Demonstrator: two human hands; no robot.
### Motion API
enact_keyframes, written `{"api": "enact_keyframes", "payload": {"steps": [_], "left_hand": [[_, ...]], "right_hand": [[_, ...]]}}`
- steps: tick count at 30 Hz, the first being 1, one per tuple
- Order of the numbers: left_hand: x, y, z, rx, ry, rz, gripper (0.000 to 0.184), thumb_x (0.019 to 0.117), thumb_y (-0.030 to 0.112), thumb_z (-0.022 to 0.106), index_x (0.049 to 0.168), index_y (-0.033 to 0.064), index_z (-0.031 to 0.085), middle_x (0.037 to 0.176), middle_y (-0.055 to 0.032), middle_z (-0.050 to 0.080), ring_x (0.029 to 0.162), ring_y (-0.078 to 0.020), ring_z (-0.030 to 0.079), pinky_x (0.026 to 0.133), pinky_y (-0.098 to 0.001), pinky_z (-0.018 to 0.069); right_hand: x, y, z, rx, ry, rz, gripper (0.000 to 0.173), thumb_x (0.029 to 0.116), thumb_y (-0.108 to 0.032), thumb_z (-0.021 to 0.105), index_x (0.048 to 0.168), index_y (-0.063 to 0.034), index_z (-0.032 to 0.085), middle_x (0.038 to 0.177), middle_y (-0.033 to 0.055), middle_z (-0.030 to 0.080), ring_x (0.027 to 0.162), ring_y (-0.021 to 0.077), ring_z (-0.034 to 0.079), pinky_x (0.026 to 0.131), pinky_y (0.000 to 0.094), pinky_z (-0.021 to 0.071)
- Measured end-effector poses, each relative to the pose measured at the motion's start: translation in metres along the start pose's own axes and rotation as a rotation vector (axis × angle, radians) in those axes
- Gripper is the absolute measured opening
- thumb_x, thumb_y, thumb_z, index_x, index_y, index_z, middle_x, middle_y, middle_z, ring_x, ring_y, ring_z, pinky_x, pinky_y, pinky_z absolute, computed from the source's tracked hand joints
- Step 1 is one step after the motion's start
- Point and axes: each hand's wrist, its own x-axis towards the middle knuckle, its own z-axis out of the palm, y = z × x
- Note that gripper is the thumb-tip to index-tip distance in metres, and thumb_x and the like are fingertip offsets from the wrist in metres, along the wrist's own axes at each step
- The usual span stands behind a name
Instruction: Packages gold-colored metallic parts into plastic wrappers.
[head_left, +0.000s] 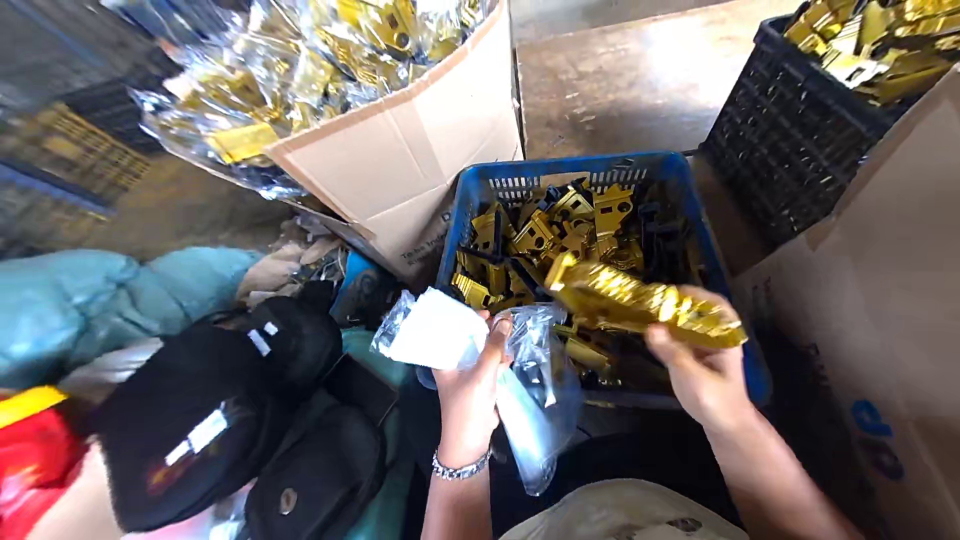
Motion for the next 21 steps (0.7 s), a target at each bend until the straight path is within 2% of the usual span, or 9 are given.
{"api": "enact_keyframes", "payload": {"steps": [2,4,6,8,11,12,14,18,21], "left_hand": [[0.003,-0.006,-0.001,0.151,-0.015,0.115,0.035,0.0765,-0.009,0.072,0.107,-0.0016,0.056,0.087,0.0001,0.073,0.076,-0.0058,0.071,0.066,-0.0218,0.0603],[-0.001,-0.016,0.001,0.215,-0.084,0.22,0.043,0.073,-0.006,0.077,0.111,-0.005,0.056,0.094,-0.0007,0.073,0.088,-0.0074,0.072,0.079,-0.0253,0.0617],[-0.006,-0.022,0.007,0.198,-0.139,0.244,0.044,0.073,-0.004,0.078,0.112,-0.007,0.057,0.097,-0.002,0.072,0.091,-0.0079,0.071,0.083,-0.0259,0.0613],[-0.013,-0.018,0.016,0.078,-0.128,0.119,0.035,0.0753,-0.008,0.072,0.107,-0.0034,0.059,0.089,-0.0007,0.072,0.076,-0.0052,0.069,0.068,-0.0213,0.0602],[-0.015,-0.008,0.016,-0.138,-0.052,-0.134,0.021,0.0859,-0.013,0.06,0.101,0.0005,0.061,0.077,-0.0013,0.07,0.058,-0.0032,0.062,0.054,-0.0175,0.0537],[-0.015,-0.004,0.013,-0.179,-0.015,-0.19,0.022,0.0871,-0.013,0.054,0.1,0.0028,0.061,0.074,0.0003,0.069,0.058,-0.0027,0.062,0.056,-0.0178,0.0545],[-0.012,0.004,0.001,-0.193,-0.008,-0.216,0.023,0.0942,-0.011,0.047,0.104,0.0057,0.059,0.079,0.0019,0.072,0.069,-0.004,0.069,0.066,-0.0205,0.0604],[-0.02,0.0,0.0,-0.175,-0.114,-0.197,0.02,0.0913,-0.008,0.05,0.099,0.0077,0.059,0.068,0.0053,0.063,0.051,0.0006,0.053,0.05,-0.014,0.047],[-0.045,-0.006,0.012,-0.013,-0.221,-0.048,0.018,0.0866,-0.006,0.064,0.102,0.0036,0.061,0.082,0.0048,0.069,0.066,-0.0006,0.062,0.064,-0.0177,0.0547]], "right_hand": [[0.011,-0.006,-0.006,0.309,0.126,0.185,0.039,0.0949,-0.04,0.071,0.127,-0.0197,0.061,0.117,-0.0023,0.072,0.112,0.0165,0.069,0.098,0.0421,0.0581],[0.02,-0.008,-0.008,0.529,0.067,0.374,0.058,0.0895,-0.05,0.074,0.134,-0.0154,0.058,0.122,0.0076,0.07,0.115,0.0263,0.068,0.099,0.0518,0.0568],[0.018,-0.005,0.001,0.553,0.018,0.492,0.055,0.093,-0.041,0.073,0.133,-0.0118,0.051,0.119,0.0086,0.071,0.109,0.0262,0.071,0.095,0.0494,0.0596],[0.011,-0.003,0.016,0.478,0.052,0.51,0.034,0.0993,-0.02,0.064,0.125,-0.0101,0.044,0.107,0.0048,0.073,0.093,0.0213,0.075,0.082,0.0419,0.0644],[-0.007,0.004,0.024,0.092,-0.077,0.111,0.029,0.0999,-0.015,0.065,0.126,-0.0179,0.054,0.115,-0.0107,0.071,0.103,0.0054,0.071,0.091,0.0289,0.0622],[-0.011,0.004,0.021,-0.054,-0.199,-0.038,0.031,0.1006,-0.017,0.064,0.131,-0.019,0.057,0.125,-0.0097,0.07,0.112,0.0029,0.067,0.097,0.0251,0.0581],[-0.02,-0.001,0.012,-0.229,-0.423,-0.186,0.034,0.1028,-0.016,0.06,0.134,-0.0062,0.053,0.135,0.0099,0.065,0.125,0.012,0.063,0.106,0.0292,0.0529],[-0.017,-0.004,-0.005,-0.6,-0.392,-0.259,0.029,0.1018,-0.016,0.06,0.127,-0.0035,0.052,0.127,0.0126,0.068,0.126,0.0151,0.063,0.109,0.0291,0.0499],[-0.013,0.0,0.004,-0.86,-0.34,-0.289,0.027,0.0892,-0.007,0.064,0.115,0.0031,0.061,0.117,0.0205,0.071,0.115,0.0343,0.068,0.101,0.0487,0.054]]}}
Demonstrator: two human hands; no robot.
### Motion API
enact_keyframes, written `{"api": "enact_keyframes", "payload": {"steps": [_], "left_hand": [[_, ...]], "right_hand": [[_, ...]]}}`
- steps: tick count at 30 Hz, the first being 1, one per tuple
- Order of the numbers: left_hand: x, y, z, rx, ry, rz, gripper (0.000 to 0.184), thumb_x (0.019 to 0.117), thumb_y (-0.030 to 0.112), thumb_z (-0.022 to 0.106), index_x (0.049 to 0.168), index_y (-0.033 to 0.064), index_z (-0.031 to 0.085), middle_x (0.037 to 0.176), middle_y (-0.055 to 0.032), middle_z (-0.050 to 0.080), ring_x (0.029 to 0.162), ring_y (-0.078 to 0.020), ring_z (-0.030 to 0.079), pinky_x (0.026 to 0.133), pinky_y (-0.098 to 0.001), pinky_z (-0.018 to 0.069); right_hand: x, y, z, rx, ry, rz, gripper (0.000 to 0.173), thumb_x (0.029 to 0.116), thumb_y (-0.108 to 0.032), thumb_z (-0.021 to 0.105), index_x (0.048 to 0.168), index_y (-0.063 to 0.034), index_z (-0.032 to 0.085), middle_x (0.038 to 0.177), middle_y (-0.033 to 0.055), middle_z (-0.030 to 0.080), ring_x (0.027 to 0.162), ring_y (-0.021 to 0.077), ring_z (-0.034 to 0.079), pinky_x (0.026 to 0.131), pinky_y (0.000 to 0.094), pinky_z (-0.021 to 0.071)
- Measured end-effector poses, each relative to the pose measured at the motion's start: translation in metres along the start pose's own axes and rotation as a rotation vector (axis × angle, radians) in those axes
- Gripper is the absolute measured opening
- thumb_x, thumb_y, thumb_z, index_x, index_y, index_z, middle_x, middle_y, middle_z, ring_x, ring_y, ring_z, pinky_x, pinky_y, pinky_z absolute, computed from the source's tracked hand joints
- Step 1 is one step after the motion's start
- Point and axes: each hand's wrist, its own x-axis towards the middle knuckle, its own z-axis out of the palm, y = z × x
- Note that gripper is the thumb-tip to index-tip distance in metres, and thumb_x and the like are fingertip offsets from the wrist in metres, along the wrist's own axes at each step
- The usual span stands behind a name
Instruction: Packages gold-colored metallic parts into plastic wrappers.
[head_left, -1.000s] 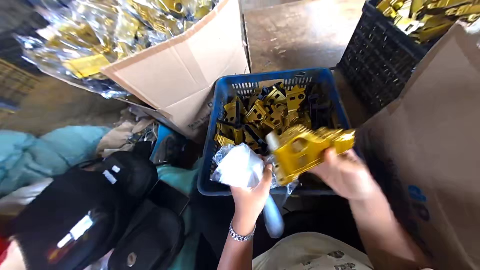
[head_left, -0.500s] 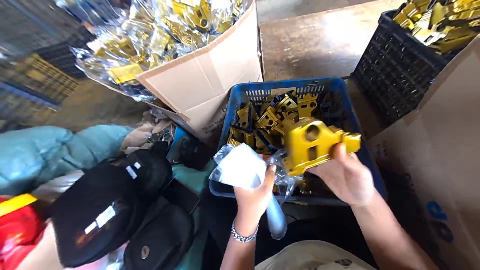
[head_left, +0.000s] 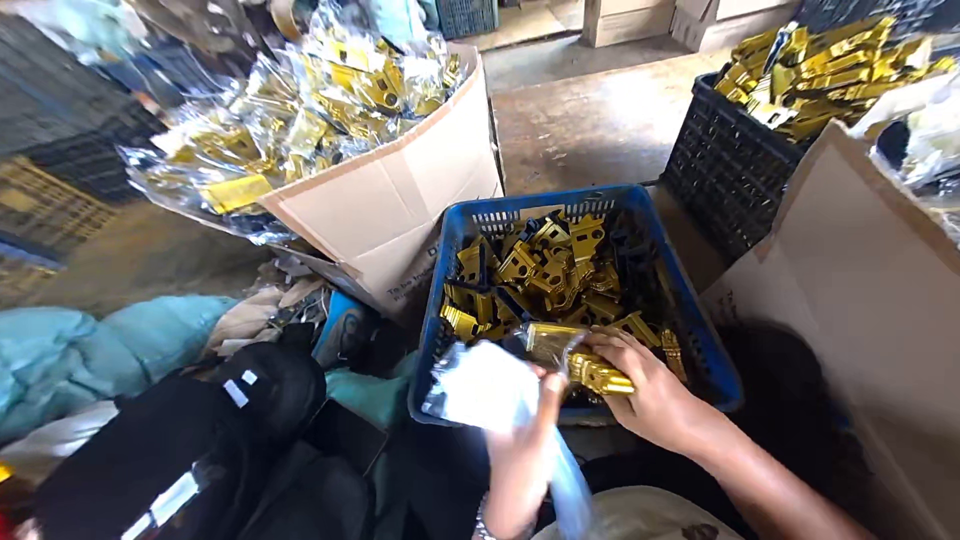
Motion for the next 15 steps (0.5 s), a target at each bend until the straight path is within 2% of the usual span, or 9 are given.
{"api": "enact_keyframes", "payload": {"steps": [1,3,4,5,7,10,11,13,15], "left_hand": [[-0.005,-0.003,0.003,0.044,-0.029,0.055,0.018,0.0856,-0.006,0.066,0.101,0.0029,0.063,0.087,0.0048,0.071,0.075,-0.0017,0.067,0.071,-0.02,0.0581],[-0.006,-0.007,-0.001,0.066,-0.072,0.114,0.017,0.0849,-0.006,0.067,0.099,0.0028,0.065,0.088,0.0041,0.072,0.077,-0.0033,0.068,0.072,-0.0216,0.0591],[-0.006,-0.009,-0.007,0.081,-0.107,0.128,0.017,0.0851,-0.005,0.068,0.1,0.0025,0.066,0.088,0.0038,0.073,0.079,-0.0043,0.069,0.074,-0.0232,0.0603],[-0.008,-0.01,-0.015,0.105,-0.166,0.139,0.016,0.086,-0.002,0.071,0.101,0.0024,0.067,0.09,0.0034,0.073,0.082,-0.0053,0.07,0.078,-0.0253,0.0612],[-0.014,-0.015,-0.022,0.12,-0.309,0.172,0.015,0.0881,0.002,0.073,0.102,0.0009,0.068,0.092,0.0011,0.074,0.083,-0.0064,0.071,0.078,-0.0275,0.062],[-0.02,-0.008,-0.027,0.028,-0.387,0.118,0.017,0.0868,-0.001,0.073,0.103,-0.0032,0.067,0.092,-0.0018,0.075,0.08,-0.0061,0.071,0.074,-0.0252,0.0608],[-0.021,-0.003,-0.028,0.0,-0.378,0.073,0.017,0.0862,-0.002,0.073,0.102,-0.0024,0.066,0.089,-0.0006,0.074,0.077,-0.0049,0.07,0.071,-0.0234,0.0597],[-0.021,0.001,-0.028,-0.02,-0.395,0.07,0.018,0.0849,-0.003,0.073,0.102,-0.004,0.065,0.086,0.0,0.072,0.075,-0.0025,0.067,0.07,-0.021,0.0575],[-0.023,-0.002,-0.026,-0.009,-0.421,0.114,0.03,0.0823,-0.005,0.075,0.108,-0.0115,0.061,0.092,-0.0065,0.072,0.084,-0.0055,0.069,0.08,-0.0247,0.0592]], "right_hand": [[0.001,-0.004,0.0,0.064,-0.045,0.064,0.031,0.0869,-0.004,0.065,0.116,0.0063,0.061,0.118,0.0212,0.071,0.113,0.0315,0.069,0.097,0.0453,0.0558],[0.002,-0.012,-0.007,0.521,-0.137,0.307,0.037,0.0943,-0.006,0.063,0.127,0.0068,0.052,0.126,0.0117,0.065,0.113,0.0109,0.066,0.097,0.0257,0.0561],[0.001,-0.015,-0.01,0.789,-0.145,0.439,0.037,0.0965,-0.012,0.065,0.128,0.0002,0.05,0.127,0.0044,0.064,0.112,0.0081,0.066,0.096,0.0263,0.058],[-0.002,-0.018,-0.01,0.939,-0.103,0.546,0.033,0.0949,-0.016,0.068,0.124,-0.0062,0.056,0.122,-0.0002,0.067,0.109,0.009,0.067,0.094,0.0298,0.0592],[-0.008,-0.02,-0.002,0.86,0.01,0.544,0.019,0.0923,-0.008,0.067,0.108,-0.0137,0.059,0.107,-0.0078,0.072,0.098,0.0039,0.069,0.084,0.0243,0.0597],[-0.01,-0.012,0.005,0.718,0.0,0.412,0.026,0.0909,-0.008,0.071,0.112,-0.0169,0.058,0.106,-0.0126,0.072,0.098,-0.0003,0.068,0.083,0.0181,0.0586],[-0.009,-0.009,0.006,0.715,-0.034,0.403,0.031,0.0893,-0.011,0.073,0.116,-0.016,0.058,0.11,-0.0118,0.071,0.1,-0.0003,0.068,0.085,0.0181,0.0584],[-0.008,-0.004,0.01,0.683,-0.138,0.426,0.051,0.0841,-0.012,0.075,0.128,-0.0015,0.053,0.123,-0.0008,0.066,0.105,-0.0004,0.066,0.088,0.017,0.0575],[-0.014,0.001,0.022,0.517,-0.279,0.339,0.065,0.082,-0.018,0.074,0.135,0.0121,0.051,0.133,0.0157,0.059,0.117,0.0041,0.061,0.096,0.0182,0.0525]]}}
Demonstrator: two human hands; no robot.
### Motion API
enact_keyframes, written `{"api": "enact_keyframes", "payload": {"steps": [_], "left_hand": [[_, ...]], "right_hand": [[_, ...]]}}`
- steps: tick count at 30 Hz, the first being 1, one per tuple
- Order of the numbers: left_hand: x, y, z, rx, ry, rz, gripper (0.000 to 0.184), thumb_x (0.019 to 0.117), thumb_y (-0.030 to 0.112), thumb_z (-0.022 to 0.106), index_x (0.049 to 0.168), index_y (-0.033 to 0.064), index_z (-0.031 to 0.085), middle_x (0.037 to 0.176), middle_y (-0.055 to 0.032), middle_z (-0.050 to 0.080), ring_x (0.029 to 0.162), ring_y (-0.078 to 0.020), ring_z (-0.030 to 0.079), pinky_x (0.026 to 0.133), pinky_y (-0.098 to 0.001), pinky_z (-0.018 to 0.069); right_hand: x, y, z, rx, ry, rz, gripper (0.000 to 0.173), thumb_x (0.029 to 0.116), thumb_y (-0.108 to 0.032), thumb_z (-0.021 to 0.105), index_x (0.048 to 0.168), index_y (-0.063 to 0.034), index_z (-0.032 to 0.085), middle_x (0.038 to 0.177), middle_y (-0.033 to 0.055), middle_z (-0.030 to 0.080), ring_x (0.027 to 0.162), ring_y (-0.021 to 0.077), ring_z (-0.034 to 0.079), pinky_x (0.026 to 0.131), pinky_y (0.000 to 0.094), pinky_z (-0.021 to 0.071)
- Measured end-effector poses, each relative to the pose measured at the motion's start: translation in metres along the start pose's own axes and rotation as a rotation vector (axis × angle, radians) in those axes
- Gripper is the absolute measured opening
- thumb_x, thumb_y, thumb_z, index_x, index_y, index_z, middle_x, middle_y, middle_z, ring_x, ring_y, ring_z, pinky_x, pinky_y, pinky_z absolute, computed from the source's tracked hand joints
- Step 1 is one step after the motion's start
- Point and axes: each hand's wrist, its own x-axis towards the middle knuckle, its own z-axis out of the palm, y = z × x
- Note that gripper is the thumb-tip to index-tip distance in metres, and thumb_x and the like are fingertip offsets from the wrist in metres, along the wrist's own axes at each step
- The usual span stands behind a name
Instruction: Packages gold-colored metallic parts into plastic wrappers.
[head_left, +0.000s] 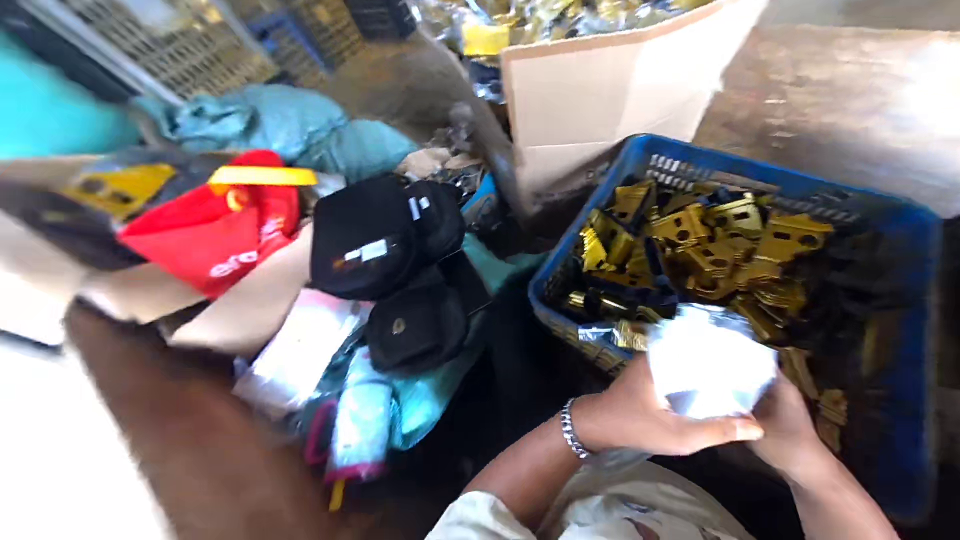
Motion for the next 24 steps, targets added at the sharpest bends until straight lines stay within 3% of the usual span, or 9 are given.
{"api": "enact_keyframes", "payload": {"steps": [3,6,10,13,16,18,21,22,24], "left_hand": [[-0.005,0.009,-0.002,-0.002,0.036,-0.068,0.03,0.0883,0.001,0.071,0.112,-0.0128,0.06,0.098,-0.0063,0.072,0.092,-0.0045,0.069,0.087,-0.0253,0.0577],[-0.019,0.021,-0.024,0.002,0.141,-0.147,0.024,0.0929,0.003,0.066,0.114,-0.0066,0.061,0.097,-0.0027,0.076,0.089,-0.0078,0.072,0.085,-0.0296,0.0604],[-0.036,0.021,-0.062,0.302,0.274,-0.035,0.029,0.0858,0.003,0.077,0.111,-0.0056,0.066,0.1,-0.0048,0.077,0.096,-0.0116,0.073,0.094,-0.0335,0.06],[-0.031,0.02,-0.075,0.466,0.316,-0.053,0.023,0.087,0.003,0.075,0.107,-0.0061,0.067,0.096,-0.002,0.075,0.092,-0.0067,0.072,0.089,-0.0291,0.0603],[-0.012,0.016,-0.068,0.387,0.333,-0.178,0.02,0.0957,0.003,0.06,0.113,-0.0066,0.065,0.089,0.0019,0.074,0.078,-0.0055,0.071,0.077,-0.0255,0.0619],[-0.003,0.009,-0.063,0.372,0.296,-0.158,0.019,0.0977,0.002,0.056,0.112,-0.0051,0.066,0.086,0.0047,0.072,0.074,-0.0024,0.069,0.072,-0.0218,0.0601],[0.008,-0.016,-0.05,0.56,0.168,0.002,0.018,0.0932,0.004,0.06,0.102,-0.0107,0.066,0.086,-0.0045,0.071,0.078,-0.002,0.066,0.075,-0.0203,0.0569],[0.013,-0.023,-0.041,0.668,0.117,0.068,0.021,0.0889,0.007,0.066,0.099,-0.0111,0.068,0.088,-0.0111,0.073,0.085,-0.0075,0.07,0.081,-0.0246,0.0579],[0.019,-0.034,-0.014,0.783,0.005,0.119,0.031,0.0802,0.012,0.076,0.1,-0.011,0.07,0.096,-0.0204,0.074,0.095,-0.0228,0.073,0.089,-0.0371,0.0581]], "right_hand": [[0.003,0.018,0.014,-0.258,-0.1,-0.069,0.062,0.0792,-0.016,0.07,0.132,0.0153,0.057,0.143,0.0413,0.045,0.132,0.0493,0.049,0.108,0.0546,0.0427],[0.02,0.033,0.007,-0.331,-0.069,-0.092,0.044,0.0819,-0.022,0.073,0.114,0.0074,0.072,0.127,0.0341,0.062,0.114,0.0446,0.064,0.095,0.0511,0.0543],[0.054,0.024,-0.003,-0.541,-0.279,0.162,0.062,0.0864,-0.01,0.081,0.144,-0.0043,0.058,0.128,0.0337,0.062,0.109,0.0568,0.063,0.09,0.0721,0.0489],[0.072,0.03,-0.006,-0.509,-0.282,0.073,0.036,0.09,-0.003,0.074,0.126,-0.0015,0.071,0.126,0.033,0.061,0.111,0.0499,0.064,0.094,0.0624,0.0522],[0.065,0.029,-0.041,-0.227,0.061,-0.09,0.027,0.089,-0.005,0.071,0.115,0.002,0.073,0.115,0.0226,0.069,0.101,0.0311,0.07,0.087,0.0448,0.0593],[0.055,0.009,-0.079,0.276,0.253,-0.155,0.026,0.0962,-0.015,0.068,0.122,-0.0165,0.068,0.109,0.0004,0.072,0.088,0.0122,0.072,0.078,0.0296,0.0632],[0.045,-0.027,-0.104,0.689,0.27,-0.195,0.044,0.0977,-0.055,0.057,0.139,-0.0393,0.056,0.133,-0.0128,0.066,0.11,0.0095,0.069,0.091,0.0333,0.0597],[0.046,-0.04,-0.09,0.546,0.286,-0.107,0.055,0.0962,-0.066,0.052,0.142,-0.0363,0.051,0.14,-0.0126,0.06,0.12,0.0102,0.064,0.095,0.0359,0.0581],[0.046,-0.055,-0.042,0.072,0.088,0.016,0.076,0.1053,-0.063,0.028,0.149,-0.0031,0.045,0.154,0.0098,0.049,0.142,0.0212,0.046,0.116,0.045,0.0402]]}}
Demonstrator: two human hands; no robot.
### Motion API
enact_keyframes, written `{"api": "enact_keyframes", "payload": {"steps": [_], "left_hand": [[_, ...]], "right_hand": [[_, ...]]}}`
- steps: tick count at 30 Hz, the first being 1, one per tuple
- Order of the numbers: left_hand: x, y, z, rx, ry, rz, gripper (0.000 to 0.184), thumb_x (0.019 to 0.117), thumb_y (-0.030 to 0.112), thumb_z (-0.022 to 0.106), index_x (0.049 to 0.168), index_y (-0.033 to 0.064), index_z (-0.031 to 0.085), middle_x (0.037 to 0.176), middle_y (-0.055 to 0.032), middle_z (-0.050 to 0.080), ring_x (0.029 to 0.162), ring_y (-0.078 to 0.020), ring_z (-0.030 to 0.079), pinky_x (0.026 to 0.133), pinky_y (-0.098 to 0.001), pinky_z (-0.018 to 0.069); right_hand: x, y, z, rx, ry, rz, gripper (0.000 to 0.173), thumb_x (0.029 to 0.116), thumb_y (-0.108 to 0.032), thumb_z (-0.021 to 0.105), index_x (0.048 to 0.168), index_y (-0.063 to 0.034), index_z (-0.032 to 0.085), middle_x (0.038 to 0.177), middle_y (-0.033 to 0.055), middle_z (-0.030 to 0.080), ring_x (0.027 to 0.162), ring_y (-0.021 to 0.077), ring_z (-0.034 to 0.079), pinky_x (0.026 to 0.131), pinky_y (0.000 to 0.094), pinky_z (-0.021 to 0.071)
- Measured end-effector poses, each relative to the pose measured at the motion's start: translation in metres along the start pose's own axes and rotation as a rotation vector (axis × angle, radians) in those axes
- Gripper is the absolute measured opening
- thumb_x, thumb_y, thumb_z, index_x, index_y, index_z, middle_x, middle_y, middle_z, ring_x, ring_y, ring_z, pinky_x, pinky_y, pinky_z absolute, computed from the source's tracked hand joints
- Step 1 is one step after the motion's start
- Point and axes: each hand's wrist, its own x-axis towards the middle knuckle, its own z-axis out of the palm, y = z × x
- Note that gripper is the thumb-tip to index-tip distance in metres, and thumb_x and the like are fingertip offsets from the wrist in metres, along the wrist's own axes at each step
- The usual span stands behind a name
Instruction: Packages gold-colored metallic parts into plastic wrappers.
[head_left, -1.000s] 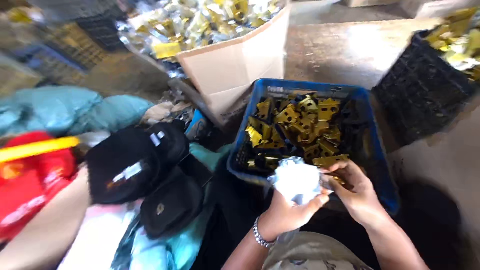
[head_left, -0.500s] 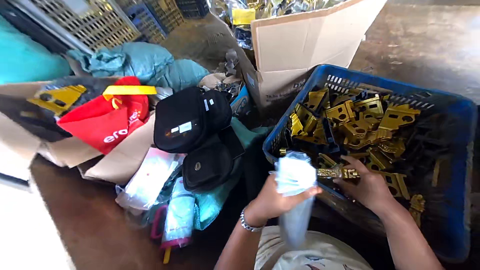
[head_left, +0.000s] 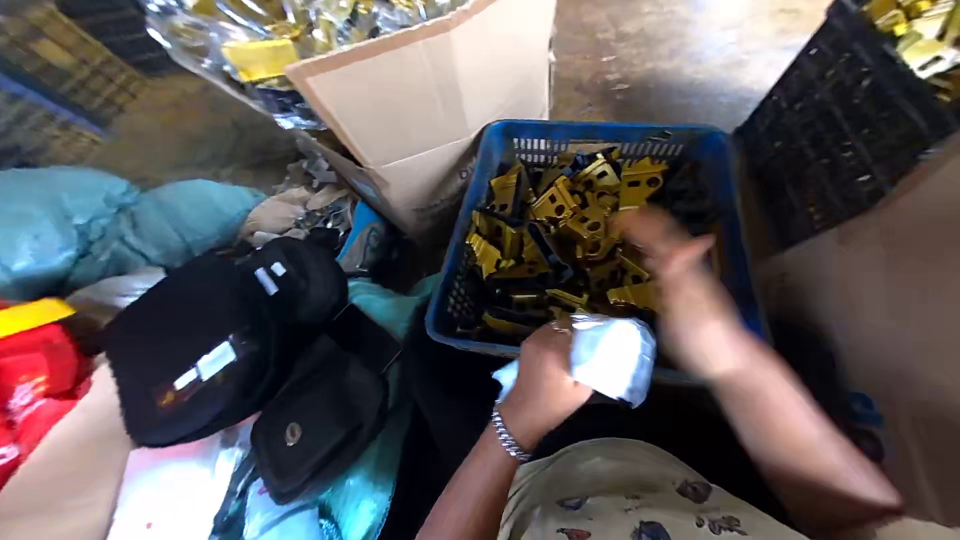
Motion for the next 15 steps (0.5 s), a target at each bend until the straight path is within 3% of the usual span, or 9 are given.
{"api": "enact_keyframes", "payload": {"steps": [1,2,4,5,6,8,9,12,15], "left_hand": [[-0.001,0.008,0.01,-0.01,-0.042,-0.023,0.038,0.0779,0.014,0.078,0.104,-0.0127,0.069,0.098,-0.022,0.073,0.097,-0.0243,0.072,0.091,-0.0373,0.0556],[-0.002,0.016,0.016,-0.039,-0.048,-0.089,0.042,0.0762,0.013,0.079,0.105,-0.0148,0.068,0.099,-0.022,0.073,0.098,-0.0213,0.071,0.093,-0.0336,0.0536],[0.005,0.02,0.017,-0.067,0.0,-0.196,0.044,0.0704,0.01,0.079,0.104,-0.0155,0.066,0.095,-0.0171,0.073,0.093,-0.0105,0.071,0.089,-0.0234,0.0549],[0.006,0.018,0.015,-0.087,-0.036,-0.24,0.04,0.0741,0.007,0.077,0.105,-0.0159,0.065,0.096,-0.0155,0.073,0.094,-0.0061,0.069,0.09,-0.0188,0.0525],[0.003,0.011,0.011,-0.109,-0.118,-0.243,0.035,0.0826,0.005,0.073,0.108,-0.0173,0.064,0.098,-0.0161,0.07,0.096,-0.0049,0.065,0.091,-0.0165,0.048],[-0.008,-0.012,0.018,-0.197,-0.045,-0.028,0.025,0.0859,0.012,0.072,0.094,-0.0112,0.068,0.086,-0.0064,0.071,0.085,0.0054,0.064,0.08,-0.008,0.047],[-0.005,-0.004,0.019,-0.238,-0.02,-0.072,0.027,0.0826,0.01,0.076,0.095,-0.0124,0.067,0.087,-0.0075,0.071,0.086,0.0044,0.064,0.081,-0.0101,0.0485],[0.011,0.019,0.023,-0.22,0.081,-0.2,0.044,0.0697,0.006,0.08,0.103,-0.0169,0.064,0.093,-0.0134,0.072,0.091,-0.0009,0.068,0.087,-0.016,0.0524],[0.004,0.019,0.012,-0.396,-0.06,-0.37,0.041,0.0789,-0.001,0.074,0.113,-0.0162,0.057,0.1,-0.0064,0.067,0.096,0.0078,0.059,0.089,-0.0094,0.0456]], "right_hand": [[0.0,-0.002,0.021,-0.2,-0.169,-0.003,0.07,0.1091,-0.05,0.026,0.147,0.0032,0.05,0.155,0.0164,0.049,0.147,0.03,0.04,0.12,0.0552,0.0281],[0.003,0.004,0.033,-0.379,-0.292,-0.065,0.063,0.11,-0.044,0.024,0.147,-0.0027,0.055,0.156,0.0121,0.049,0.151,0.0319,0.036,0.122,0.0633,0.02],[0.013,0.028,0.041,-0.506,-0.264,-0.182,0.059,0.1093,-0.04,0.023,0.148,-0.0097,0.055,0.161,0.0088,0.043,0.155,0.0348,0.025,0.117,0.0764,0.0083],[0.012,0.029,0.047,-0.543,-0.212,-0.204,0.058,0.1093,-0.041,0.027,0.148,-0.0092,0.055,0.162,0.01,0.041,0.155,0.0368,0.022,0.115,0.079,0.0036],[0.007,0.024,0.057,-0.608,-0.167,-0.273,0.059,0.1096,-0.046,0.028,0.148,-0.0099,0.055,0.161,0.0106,0.042,0.155,0.0381,0.024,0.116,0.0792,0.0066],[0.002,0.018,0.068,-0.654,-0.11,-0.474,0.061,0.11,-0.049,0.023,0.141,-0.0155,0.064,0.154,0.0068,0.052,0.149,0.0342,0.038,0.118,0.0695,0.022],[0.009,0.021,0.063,-0.608,-0.101,-0.476,0.06,0.1102,-0.045,0.023,0.138,-0.014,0.066,0.152,0.008,0.055,0.147,0.0342,0.041,0.117,0.0672,0.025],[0.028,0.029,0.045,-0.536,-0.02,-0.321,0.061,0.1085,-0.04,0.022,0.134,-0.0052,0.065,0.155,0.0119,0.05,0.152,0.0393,0.03,0.114,0.0772,0.0098],[0.006,0.035,0.059,-0.523,-0.039,-0.51,0.065,0.1104,-0.047,0.016,0.132,-0.0183,0.07,0.148,0.0014,0.059,0.151,0.0324,0.034,0.117,0.0747,0.0087]]}}
